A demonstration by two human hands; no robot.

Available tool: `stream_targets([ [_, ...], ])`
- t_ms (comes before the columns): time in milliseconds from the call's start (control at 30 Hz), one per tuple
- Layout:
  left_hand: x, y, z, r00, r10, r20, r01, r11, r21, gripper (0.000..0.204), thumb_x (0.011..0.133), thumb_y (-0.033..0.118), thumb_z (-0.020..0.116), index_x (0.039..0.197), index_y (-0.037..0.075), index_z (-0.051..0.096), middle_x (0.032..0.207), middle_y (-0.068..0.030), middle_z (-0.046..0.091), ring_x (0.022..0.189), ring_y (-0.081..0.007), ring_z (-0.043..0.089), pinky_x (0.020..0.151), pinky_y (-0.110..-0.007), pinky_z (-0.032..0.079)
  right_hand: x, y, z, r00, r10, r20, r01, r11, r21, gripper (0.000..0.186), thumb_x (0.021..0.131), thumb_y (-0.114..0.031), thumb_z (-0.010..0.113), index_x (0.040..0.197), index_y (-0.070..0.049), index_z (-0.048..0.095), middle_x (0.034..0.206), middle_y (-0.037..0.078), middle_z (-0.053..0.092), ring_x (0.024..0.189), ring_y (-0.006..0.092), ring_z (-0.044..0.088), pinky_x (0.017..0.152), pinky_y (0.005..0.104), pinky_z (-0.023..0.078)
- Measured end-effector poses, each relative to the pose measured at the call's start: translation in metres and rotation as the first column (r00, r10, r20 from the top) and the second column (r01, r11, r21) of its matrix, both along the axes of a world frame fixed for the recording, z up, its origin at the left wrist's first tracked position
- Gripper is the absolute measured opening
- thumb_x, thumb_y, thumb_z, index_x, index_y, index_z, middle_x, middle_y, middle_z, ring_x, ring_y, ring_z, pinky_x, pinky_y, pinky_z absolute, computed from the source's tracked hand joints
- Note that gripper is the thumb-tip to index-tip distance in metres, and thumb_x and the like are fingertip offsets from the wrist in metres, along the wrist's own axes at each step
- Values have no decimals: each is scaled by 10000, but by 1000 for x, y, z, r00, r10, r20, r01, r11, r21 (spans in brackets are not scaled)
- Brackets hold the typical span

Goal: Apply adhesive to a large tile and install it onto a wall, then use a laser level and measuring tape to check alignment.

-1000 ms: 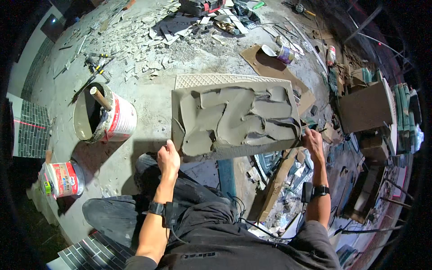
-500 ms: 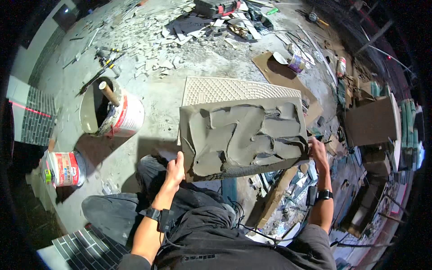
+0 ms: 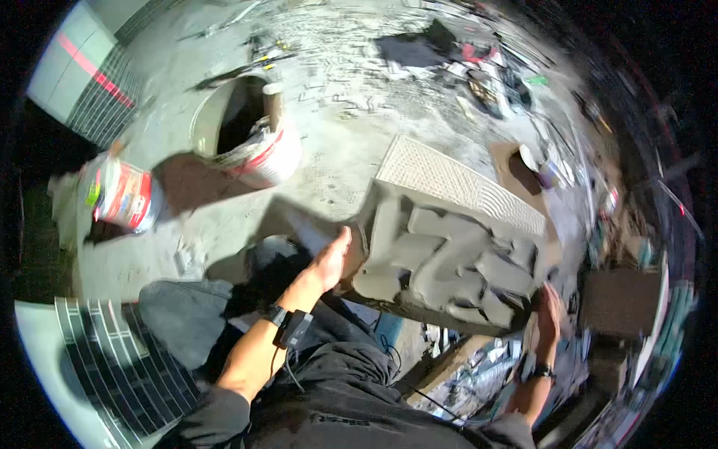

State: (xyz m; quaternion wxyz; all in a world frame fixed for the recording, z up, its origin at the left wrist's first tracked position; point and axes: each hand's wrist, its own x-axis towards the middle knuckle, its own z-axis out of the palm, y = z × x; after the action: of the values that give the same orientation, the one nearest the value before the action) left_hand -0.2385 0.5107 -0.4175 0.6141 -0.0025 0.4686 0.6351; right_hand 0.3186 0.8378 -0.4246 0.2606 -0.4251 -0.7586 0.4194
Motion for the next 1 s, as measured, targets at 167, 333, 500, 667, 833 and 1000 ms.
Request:
stream_targets([
  [167,-22,-33,32,992,108,67,-114,990,87,711,1036,607,505,1484,56,462,1505,-66,470,1373,-151,388,1216,-368,237,-56,9,77,850,-508,-137,383,776,-501,357,999,-64,613,1344,25,595,1390,151,615,1287,318,583,1063,449,496],
  [333,-71,-93,116,981,179,74,-191,955,226,748,1043,613,477,1466,-3,489,1331,-75,626,1163,-152,592,1048,-334,468,-214,-1,79,913,-326,-245,251,922,-295,330,1003,-76,614,1318,24,600,1359,151,621,1255,312,593,1051,449,502],
  [500,-79,-165,215,855,515,-51,-375,684,625,725,1063,585,433,1459,-16,532,1375,-119,637,1212,-183,617,1078,-343,463,-371,-53,107,930,11,-368,-106,965,-238,306,1007,-87,616,1293,22,605,1327,151,628,1222,305,603,1039,449,507],
  [667,-51,-224,260,563,809,-171,-249,363,898,654,983,294,691,1524,14,455,1420,-103,610,1255,-169,592,1095,-335,464,-482,-122,135,828,312,-467,-434,883,-180,282,1012,-99,617,1267,21,610,1296,151,635,1190,299,613,1027,449,512],
  [833,-9,-249,241,184,969,-163,-295,213,932,783,936,251,763,1576,30,370,1471,-105,563,1300,-164,550,1113,-341,446,-556,-190,166,649,485,-587,-660,742,-118,260,1016,-110,618,1242,19,615,1264,151,641,1158,292,623,1015,449,517],
  [1000,52,-295,232,-167,979,-115,-345,51,937,774,938,232,760,1569,31,360,1469,-109,546,1303,-177,542,1106,-350,448,-612,-272,223,437,603,-668,-812,583,-5,240,1020,-121,620,1216,18,620,1232,151,648,1125,286,633,1003,449,522],
])
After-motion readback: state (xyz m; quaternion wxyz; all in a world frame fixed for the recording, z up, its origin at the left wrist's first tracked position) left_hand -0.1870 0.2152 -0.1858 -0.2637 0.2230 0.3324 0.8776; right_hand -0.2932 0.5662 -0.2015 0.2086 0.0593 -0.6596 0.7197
